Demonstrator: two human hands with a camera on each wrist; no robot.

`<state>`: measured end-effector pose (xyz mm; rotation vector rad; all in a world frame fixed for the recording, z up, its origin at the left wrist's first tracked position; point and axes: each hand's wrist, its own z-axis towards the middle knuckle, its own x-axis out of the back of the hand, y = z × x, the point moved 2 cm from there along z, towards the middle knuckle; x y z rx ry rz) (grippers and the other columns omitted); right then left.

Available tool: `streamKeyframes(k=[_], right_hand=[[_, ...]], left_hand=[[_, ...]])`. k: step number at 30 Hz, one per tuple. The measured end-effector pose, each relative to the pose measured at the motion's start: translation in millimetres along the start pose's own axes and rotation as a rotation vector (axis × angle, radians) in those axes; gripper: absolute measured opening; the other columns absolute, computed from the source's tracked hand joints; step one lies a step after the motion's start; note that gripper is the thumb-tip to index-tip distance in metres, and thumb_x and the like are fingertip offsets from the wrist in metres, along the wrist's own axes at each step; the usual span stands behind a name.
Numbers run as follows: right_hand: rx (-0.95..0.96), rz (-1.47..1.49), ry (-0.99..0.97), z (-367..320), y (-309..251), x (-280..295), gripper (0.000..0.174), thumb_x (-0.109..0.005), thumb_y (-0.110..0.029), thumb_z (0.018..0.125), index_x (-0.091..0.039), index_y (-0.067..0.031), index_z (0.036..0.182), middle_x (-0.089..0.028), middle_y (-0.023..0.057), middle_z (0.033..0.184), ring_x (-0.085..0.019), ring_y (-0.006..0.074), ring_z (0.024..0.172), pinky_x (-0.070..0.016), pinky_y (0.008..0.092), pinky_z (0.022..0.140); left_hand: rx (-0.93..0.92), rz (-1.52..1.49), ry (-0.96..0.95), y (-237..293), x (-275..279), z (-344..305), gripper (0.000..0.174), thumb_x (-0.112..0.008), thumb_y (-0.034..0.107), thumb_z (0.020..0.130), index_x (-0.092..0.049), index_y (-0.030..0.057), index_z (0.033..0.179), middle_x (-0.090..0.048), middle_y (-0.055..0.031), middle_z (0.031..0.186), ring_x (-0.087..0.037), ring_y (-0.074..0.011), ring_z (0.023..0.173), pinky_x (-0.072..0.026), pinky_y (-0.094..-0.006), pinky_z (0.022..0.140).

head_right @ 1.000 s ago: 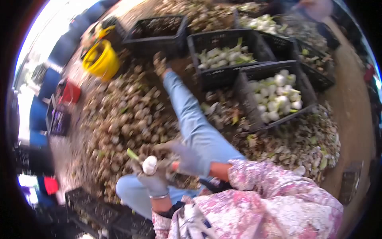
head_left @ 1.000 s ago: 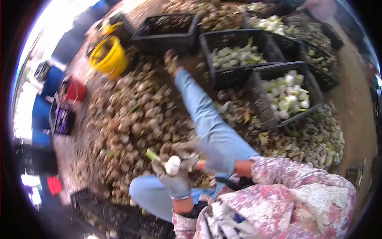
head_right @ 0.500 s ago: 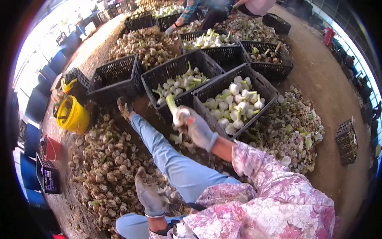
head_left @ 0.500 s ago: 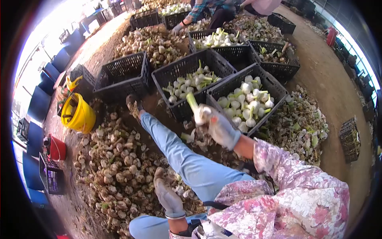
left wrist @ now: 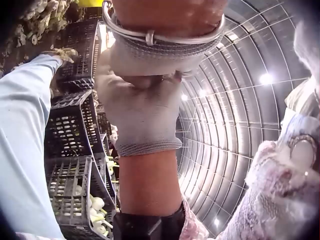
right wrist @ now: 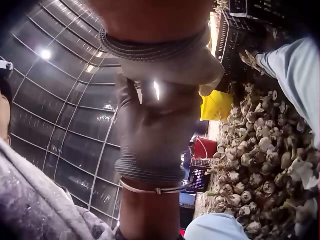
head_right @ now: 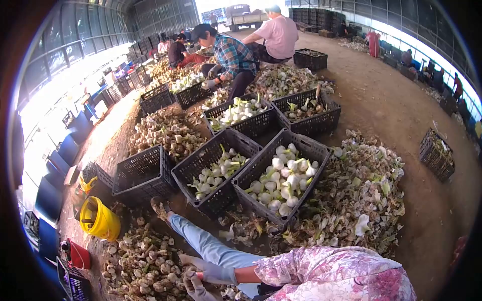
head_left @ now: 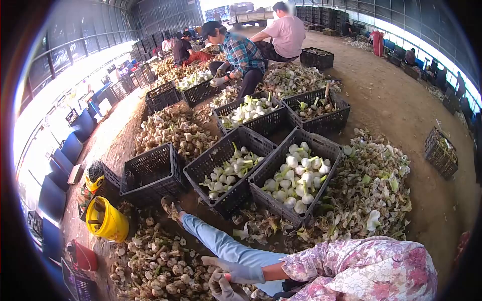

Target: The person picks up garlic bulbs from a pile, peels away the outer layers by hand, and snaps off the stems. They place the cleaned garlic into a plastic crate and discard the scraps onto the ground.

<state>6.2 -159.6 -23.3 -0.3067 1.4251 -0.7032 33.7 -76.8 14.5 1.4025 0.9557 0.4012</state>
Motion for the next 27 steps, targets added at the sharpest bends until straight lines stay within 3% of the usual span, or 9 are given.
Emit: streamKeyframes(k=[6, 11, 12, 14, 16, 18, 20, 25, 27], right_hand=[[-0.182, -0.059, -0.014, -11, -6, -25, 0.082, -0.061, -0.036, 0.086, -0.013, -0.0017, 0.143, -0.048, -0.0042, 0.083, -0.049, 0.0059, 0.073, -0.0412, 0.0175, 0.071], [-0.235, -0.075, -0.092, -26, -18, -53, 0.071, -0.051, -0.041, 0.092, -0.019, -0.0035, 0.143, -0.052, -0.0033, 0.084, -0.050, 0.0054, 0.075, -0.0409, 0.0176, 0.070], [-0.225, -0.208, -0.089, -30, -17, -60, 0.068, -0.049, -0.042, 0.093, -0.021, -0.0043, 0.142, -0.053, -0.0030, 0.084, -0.051, 0.0053, 0.076, -0.0411, 0.0177, 0.070], [-0.212, -0.277, -0.162, -40, -2, -45, 0.063, -0.046, -0.038, 0.095, -0.022, -0.0060, 0.143, -0.056, -0.0012, 0.093, -0.052, 0.0068, 0.085, -0.0427, 0.0197, 0.073], [-0.327, -0.123, -0.111, -31, -16, -70, 0.074, -0.049, -0.052, 0.089, -0.025, -0.0048, 0.142, -0.053, 0.0045, 0.111, -0.052, 0.0105, 0.098, -0.0432, 0.0258, 0.084], [-0.219, -0.039, -0.163, -12, -9, -66, 0.100, -0.049, -0.073, 0.076, -0.019, -0.0041, 0.143, -0.050, 0.0103, 0.124, -0.048, 0.0187, 0.113, -0.0363, 0.0341, 0.097], [-0.286, 0.192, -0.059, 15, 5, -27, 0.078, -0.047, -0.060, 0.085, -0.033, -0.0041, 0.138, -0.045, 0.0072, 0.134, -0.045, 0.0204, 0.121, -0.0376, 0.0363, 0.099], [-0.501, -1.480, -0.212, 60, 91, 72, 0.055, -0.056, -0.035, 0.089, -0.042, -0.0049, 0.133, -0.050, 0.0138, 0.128, -0.047, 0.0249, 0.120, -0.0371, 0.0362, 0.099], [-0.875, -1.920, -0.349, 55, 133, 77, 0.080, -0.065, -0.045, 0.077, -0.030, -0.0112, 0.141, -0.042, 0.0154, 0.135, -0.047, 0.0309, 0.119, -0.0381, 0.0399, 0.098]], left_hand=[[0.035, 0.106, -0.071, 4, 17, -10, 0.048, -0.060, 0.017, 0.090, -0.040, 0.0030, 0.131, -0.050, -0.0080, 0.116, -0.049, -0.0128, 0.097, -0.0461, -0.0276, 0.079], [0.081, 0.187, -0.063, 3, 35, -38, 0.046, -0.059, 0.017, 0.090, -0.041, 0.0014, 0.129, -0.050, -0.0078, 0.116, -0.049, -0.0117, 0.098, -0.0456, -0.0265, 0.079], [-0.154, 0.314, -0.018, 19, 24, -42, 0.027, -0.055, 0.019, 0.091, -0.051, -0.0012, 0.109, -0.056, -0.0066, 0.098, -0.052, -0.0134, 0.082, -0.0459, -0.0268, 0.070], [-0.589, 0.636, 0.044, 36, 15, -40, 0.019, -0.055, 0.013, 0.088, -0.063, -0.0035, 0.083, -0.063, -0.0076, 0.079, -0.057, -0.0158, 0.070, -0.0458, -0.0271, 0.061], [-0.526, 0.566, -0.026, 48, 27, -42, 0.013, -0.059, 0.008, 0.082, -0.065, -0.0012, 0.089, -0.063, -0.0121, 0.078, -0.061, -0.0249, 0.072, -0.0477, -0.0303, 0.065], [-0.610, 0.616, 0.138, 45, 56, -36, 0.010, -0.059, 0.007, 0.084, -0.063, -0.0016, 0.086, -0.063, -0.0064, 0.079, -0.058, -0.0175, 0.071, -0.0460, -0.0292, 0.065], [-0.413, 0.168, 0.435, 37, 102, -32, 0.016, -0.054, 0.015, 0.091, -0.063, 0.0024, 0.091, -0.063, -0.0026, 0.079, -0.055, -0.0097, 0.068, -0.0416, -0.0229, 0.056], [-0.290, -0.020, 0.827, 27, 187, -34, 0.022, -0.050, 0.014, 0.093, -0.062, 0.0047, 0.109, -0.065, -0.0030, 0.090, -0.058, -0.0079, 0.071, -0.0456, -0.0214, 0.060], [-0.259, -0.044, 0.900, 10, 218, -41, 0.022, -0.051, 0.014, 0.093, -0.062, 0.0052, 0.110, -0.066, -0.0023, 0.091, -0.059, -0.0088, 0.072, -0.0466, -0.0222, 0.061]])
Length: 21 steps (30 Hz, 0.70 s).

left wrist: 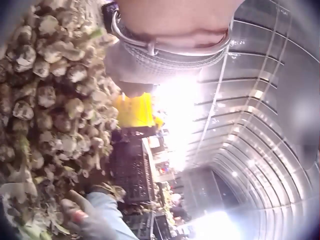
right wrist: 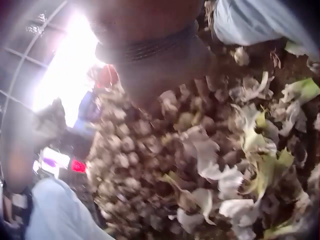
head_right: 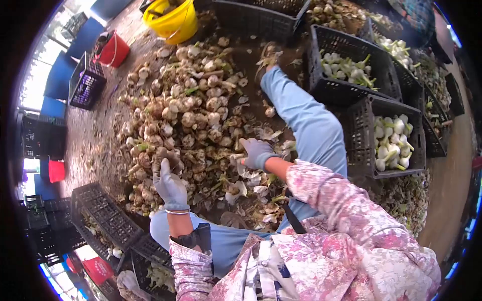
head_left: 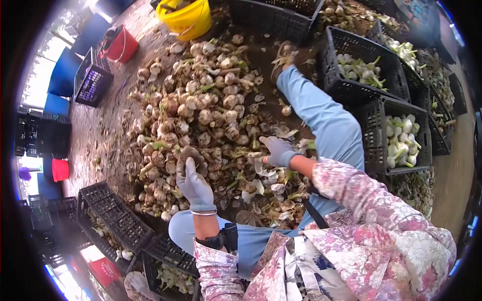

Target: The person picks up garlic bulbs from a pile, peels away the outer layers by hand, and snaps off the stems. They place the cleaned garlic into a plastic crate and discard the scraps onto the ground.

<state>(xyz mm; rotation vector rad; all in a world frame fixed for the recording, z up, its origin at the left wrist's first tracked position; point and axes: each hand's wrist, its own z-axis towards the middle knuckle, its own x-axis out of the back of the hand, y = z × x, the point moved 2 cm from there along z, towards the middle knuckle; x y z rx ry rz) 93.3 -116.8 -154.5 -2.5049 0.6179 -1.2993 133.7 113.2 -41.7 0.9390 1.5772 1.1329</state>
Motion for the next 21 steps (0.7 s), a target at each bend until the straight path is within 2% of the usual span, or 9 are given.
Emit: streamKeyframes(k=[2, 6, 8, 10, 15, 16, 17, 19, 21], right_hand=[[-0.130, -0.160, -0.036, 24, -3, -32, 0.090, -0.066, -0.048, 0.075, -0.022, -0.0116, 0.143, -0.032, 0.0154, 0.143, -0.044, 0.0326, 0.123, -0.0379, 0.0424, 0.099], [-0.136, -0.294, -0.077, 26, 12, -90, 0.093, -0.066, -0.048, 0.074, -0.019, -0.0116, 0.145, -0.016, 0.0166, 0.151, -0.038, 0.0378, 0.128, -0.0313, 0.0511, 0.103], [-0.061, -0.451, -0.482, 10, 17, -114, 0.082, -0.070, -0.040, 0.069, -0.037, -0.0124, 0.139, -0.034, 0.0169, 0.143, -0.047, 0.0407, 0.118, -0.0319, 0.0587, 0.099], [0.276, -0.696, -0.739, -34, 20, -113, 0.054, -0.074, -0.030, 0.063, -0.064, -0.0102, 0.113, -0.057, 0.0134, 0.121, -0.056, 0.0348, 0.110, -0.0440, 0.0480, 0.091], [0.315, -0.759, -0.936, -33, -23, -86, 0.035, -0.071, -0.025, 0.066, -0.070, -0.0093, 0.098, -0.065, 0.0115, 0.107, -0.062, 0.0311, 0.100, -0.0501, 0.0440, 0.080], [0.342, -0.619, -0.594, -22, -39, -86, 0.022, -0.067, -0.019, 0.069, -0.071, -0.0105, 0.089, -0.068, 0.0088, 0.094, -0.066, 0.0291, 0.085, -0.0520, 0.0445, 0.068], [0.486, -0.549, -0.438, -12, -56, -86, 0.020, -0.063, -0.016, 0.072, -0.068, -0.0118, 0.092, -0.064, 0.0093, 0.104, -0.062, 0.0284, 0.095, -0.0511, 0.0417, 0.071], [1.057, -0.382, 0.108, 3, -78, -105, 0.028, -0.062, -0.019, 0.076, -0.062, -0.0133, 0.104, -0.056, 0.0098, 0.118, -0.053, 0.0272, 0.111, -0.0469, 0.0409, 0.082], [1.066, -0.497, 0.109, 11, -69, -134, 0.032, -0.061, -0.020, 0.077, -0.059, -0.0165, 0.109, -0.051, 0.0086, 0.126, -0.049, 0.0273, 0.115, -0.0430, 0.0409, 0.087]], left_hand=[[0.183, -0.003, 0.040, -19, 35, 6, 0.024, -0.052, 0.016, 0.092, -0.061, 0.0050, 0.112, -0.066, -0.0031, 0.091, -0.060, -0.0105, 0.074, -0.0478, -0.0233, 0.062], [0.182, 0.006, 0.061, -4, 46, 6, 0.025, -0.052, 0.017, 0.092, -0.061, 0.0036, 0.111, -0.066, -0.0049, 0.092, -0.061, -0.0111, 0.075, -0.0479, -0.0237, 0.062], [0.198, 0.018, 0.050, -9, 55, 11, 0.025, -0.052, 0.017, 0.093, -0.061, 0.0028, 0.111, -0.067, -0.0052, 0.092, -0.061, -0.0111, 0.076, -0.0481, -0.0241, 0.062], [0.180, 0.015, 0.026, -11, 55, 15, 0.026, -0.052, 0.018, 0.093, -0.061, 0.0021, 0.111, -0.066, -0.0054, 0.092, -0.061, -0.0109, 0.076, -0.0482, -0.0246, 0.063], [0.192, -0.062, -0.070, 5, 42, 17, 0.027, -0.053, 0.019, 0.093, -0.060, 0.0009, 0.110, -0.065, -0.0048, 0.092, -0.059, -0.0101, 0.077, -0.0465, -0.0231, 0.064], [0.193, -0.062, -0.057, 5, 43, 15, 0.027, -0.053, 0.019, 0.093, -0.060, 0.0009, 0.110, -0.065, -0.0048, 0.092, -0.059, -0.0101, 0.077, -0.0465, -0.0231, 0.064], [0.186, -0.024, -0.051, 6, 43, 14, 0.027, -0.053, 0.020, 0.093, -0.060, 0.0009, 0.111, -0.065, -0.0046, 0.092, -0.059, -0.0099, 0.077, -0.0461, -0.0227, 0.064], [0.194, 0.039, -0.052, 8, 47, 13, 0.028, -0.054, 0.020, 0.092, -0.060, 0.0011, 0.112, -0.065, -0.0043, 0.091, -0.058, -0.0094, 0.076, -0.0460, -0.0225, 0.067], [0.202, 0.030, -0.048, 11, 49, 11, 0.028, -0.053, 0.021, 0.093, -0.060, 0.0012, 0.112, -0.065, -0.0042, 0.091, -0.058, -0.0094, 0.077, -0.0461, -0.0226, 0.068]])
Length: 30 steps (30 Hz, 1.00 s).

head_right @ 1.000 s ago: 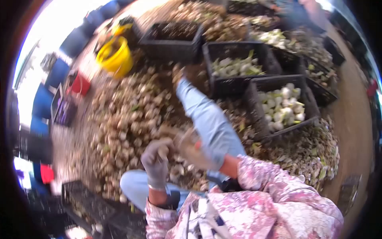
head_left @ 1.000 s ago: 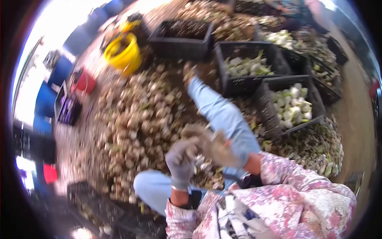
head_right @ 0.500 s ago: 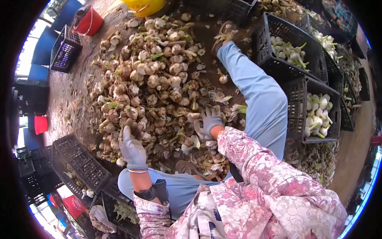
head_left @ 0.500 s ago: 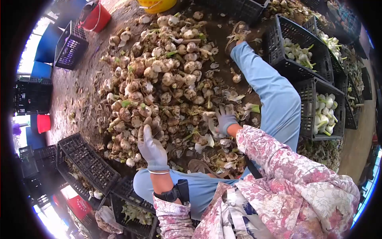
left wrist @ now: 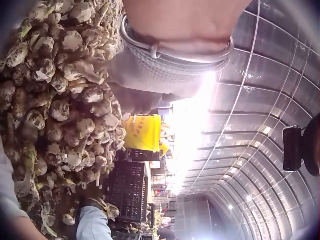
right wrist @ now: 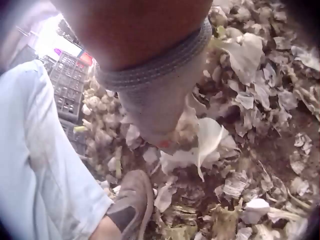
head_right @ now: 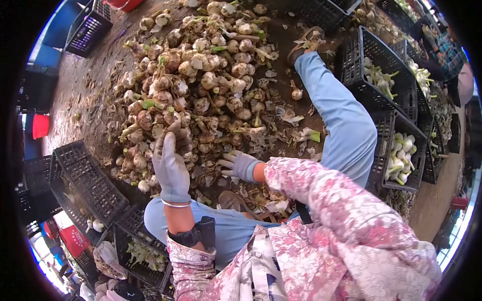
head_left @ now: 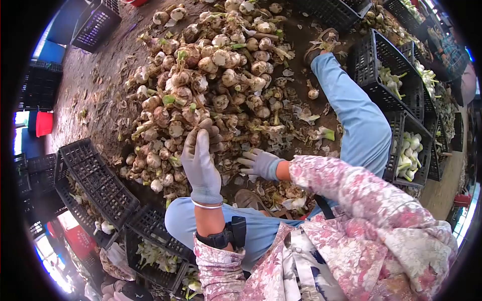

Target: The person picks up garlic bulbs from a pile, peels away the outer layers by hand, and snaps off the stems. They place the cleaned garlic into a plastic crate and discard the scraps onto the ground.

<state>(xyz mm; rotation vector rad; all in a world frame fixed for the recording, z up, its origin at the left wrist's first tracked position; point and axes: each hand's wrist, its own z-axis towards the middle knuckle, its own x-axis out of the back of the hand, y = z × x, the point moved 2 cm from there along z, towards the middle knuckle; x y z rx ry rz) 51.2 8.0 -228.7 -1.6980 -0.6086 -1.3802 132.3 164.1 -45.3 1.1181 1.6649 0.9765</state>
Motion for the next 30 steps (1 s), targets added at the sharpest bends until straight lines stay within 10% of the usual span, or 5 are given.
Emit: streamKeyframes(k=[9, 13, 19, 26, 30], right_hand=[[-0.544, 0.252, -1.221, -44, 30, 60, 0.048, -0.062, -0.036, 0.080, -0.056, -0.0164, 0.123, -0.050, 0.0119, 0.131, -0.054, 0.0283, 0.114, -0.0444, 0.0364, 0.092], [-1.021, 0.349, 0.049, -15, 73, 74, 0.030, -0.061, -0.030, 0.082, -0.060, -0.0084, 0.103, -0.060, 0.0157, 0.105, -0.058, 0.0331, 0.102, -0.0465, 0.0419, 0.084], [-1.003, 0.420, -0.128, -15, 98, 27, 0.038, -0.063, -0.032, 0.080, -0.060, -0.0088, 0.110, -0.060, 0.0167, 0.109, -0.055, 0.0363, 0.104, -0.0458, 0.0413, 0.086], [-0.717, 1.717, 0.600, -47, 77, 119, 0.033, -0.062, -0.022, 0.088, -0.057, 0.0016, 0.110, -0.062, 0.0027, 0.097, -0.053, 0.0068, 0.087, -0.0445, 0.0242, 0.077], [-0.636, 1.627, 0.565, -59, 51, 141, 0.029, -0.061, -0.021, 0.089, -0.057, -0.0009, 0.111, -0.060, -0.0004, 0.097, -0.054, 0.0077, 0.084, -0.0449, 0.0245, 0.076]], left_hand=[[0.012, -0.004, 0.003, 2, -1, 0, 0.029, -0.051, 0.021, 0.093, -0.061, 0.0008, 0.111, -0.065, -0.0045, 0.091, -0.059, -0.0098, 0.077, -0.0464, -0.0232, 0.068], [0.015, -0.012, -0.021, 1, -17, 1, 0.027, -0.052, 0.021, 0.093, -0.061, 0.0015, 0.110, -0.066, -0.0047, 0.091, -0.060, -0.0101, 0.077, -0.0460, -0.0229, 0.067], [0.052, -0.046, -0.032, -10, -23, 2, 0.023, -0.055, 0.014, 0.092, -0.062, -0.0023, 0.106, -0.065, -0.0044, 0.093, -0.059, -0.0083, 0.079, -0.0474, -0.0217, 0.073], [-0.050, 0.417, -0.295, -46, -31, 1, 0.044, -0.061, 0.018, 0.087, -0.048, 0.0015, 0.127, -0.053, -0.0068, 0.119, -0.055, -0.0109, 0.097, -0.0460, -0.0237, 0.082], [-0.201, 0.521, -0.494, -54, -57, -22, 0.051, -0.069, 0.006, 0.077, -0.050, -0.0011, 0.123, -0.053, -0.0078, 0.117, -0.052, -0.0136, 0.105, -0.0413, -0.0250, 0.091]])
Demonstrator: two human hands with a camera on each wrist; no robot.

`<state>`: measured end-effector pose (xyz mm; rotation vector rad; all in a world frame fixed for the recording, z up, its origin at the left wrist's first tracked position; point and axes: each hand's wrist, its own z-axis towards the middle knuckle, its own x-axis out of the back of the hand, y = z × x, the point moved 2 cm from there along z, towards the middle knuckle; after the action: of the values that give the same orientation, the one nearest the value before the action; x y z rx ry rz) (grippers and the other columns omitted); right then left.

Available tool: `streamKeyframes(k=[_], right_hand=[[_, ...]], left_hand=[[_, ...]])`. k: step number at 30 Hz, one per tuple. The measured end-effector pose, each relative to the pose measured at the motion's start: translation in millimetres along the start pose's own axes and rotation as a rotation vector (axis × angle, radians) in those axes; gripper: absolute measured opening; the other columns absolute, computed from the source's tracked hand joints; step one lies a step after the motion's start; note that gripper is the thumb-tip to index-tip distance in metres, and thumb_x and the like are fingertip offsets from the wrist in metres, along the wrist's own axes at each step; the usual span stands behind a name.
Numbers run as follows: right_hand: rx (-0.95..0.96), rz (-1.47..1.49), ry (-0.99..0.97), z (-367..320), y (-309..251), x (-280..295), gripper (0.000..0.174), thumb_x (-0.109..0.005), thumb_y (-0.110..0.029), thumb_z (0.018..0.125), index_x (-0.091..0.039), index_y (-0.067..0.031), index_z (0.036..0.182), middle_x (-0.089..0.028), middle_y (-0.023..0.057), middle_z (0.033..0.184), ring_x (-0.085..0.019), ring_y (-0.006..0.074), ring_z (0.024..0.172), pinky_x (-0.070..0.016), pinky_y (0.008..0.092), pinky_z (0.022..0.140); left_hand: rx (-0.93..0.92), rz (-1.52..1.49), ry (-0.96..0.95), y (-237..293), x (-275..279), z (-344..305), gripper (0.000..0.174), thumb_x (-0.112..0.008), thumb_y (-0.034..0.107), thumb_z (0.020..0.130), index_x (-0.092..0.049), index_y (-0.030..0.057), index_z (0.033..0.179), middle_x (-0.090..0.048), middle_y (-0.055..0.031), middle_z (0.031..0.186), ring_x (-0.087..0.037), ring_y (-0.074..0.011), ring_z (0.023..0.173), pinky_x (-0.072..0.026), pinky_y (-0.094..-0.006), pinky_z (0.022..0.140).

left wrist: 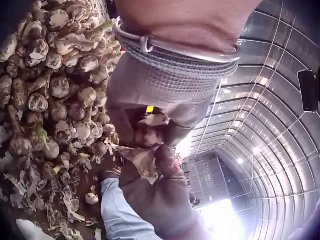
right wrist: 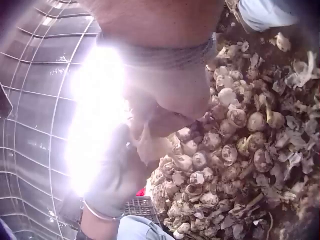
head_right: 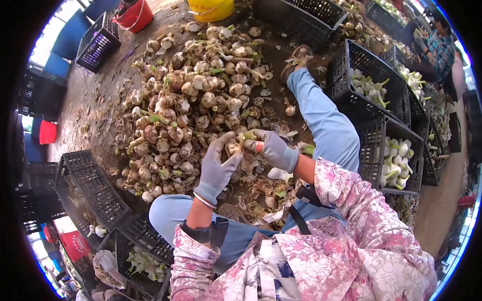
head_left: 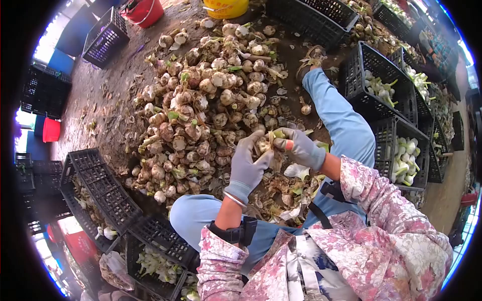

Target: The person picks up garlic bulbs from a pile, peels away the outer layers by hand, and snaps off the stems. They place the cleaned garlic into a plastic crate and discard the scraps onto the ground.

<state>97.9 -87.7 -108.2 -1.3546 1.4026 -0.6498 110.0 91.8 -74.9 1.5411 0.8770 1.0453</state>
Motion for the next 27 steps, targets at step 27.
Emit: streamKeyframes(k=[27], right_hand=[[0.152, 0.429, 0.029, -93, -56, -24, 0.037, -0.062, -0.021, 0.089, -0.058, 0.0026, 0.116, -0.065, 0.0041, 0.101, -0.058, 0.0087, 0.094, -0.0470, 0.0230, 0.082]], left_hand=[[-0.348, -0.073, 0.189, 55, -52, -47, 0.055, -0.073, -0.003, 0.069, -0.051, -0.0030, 0.118, -0.055, -0.0082, 0.114, -0.056, -0.0163, 0.103, -0.0456, -0.0290, 0.092]])
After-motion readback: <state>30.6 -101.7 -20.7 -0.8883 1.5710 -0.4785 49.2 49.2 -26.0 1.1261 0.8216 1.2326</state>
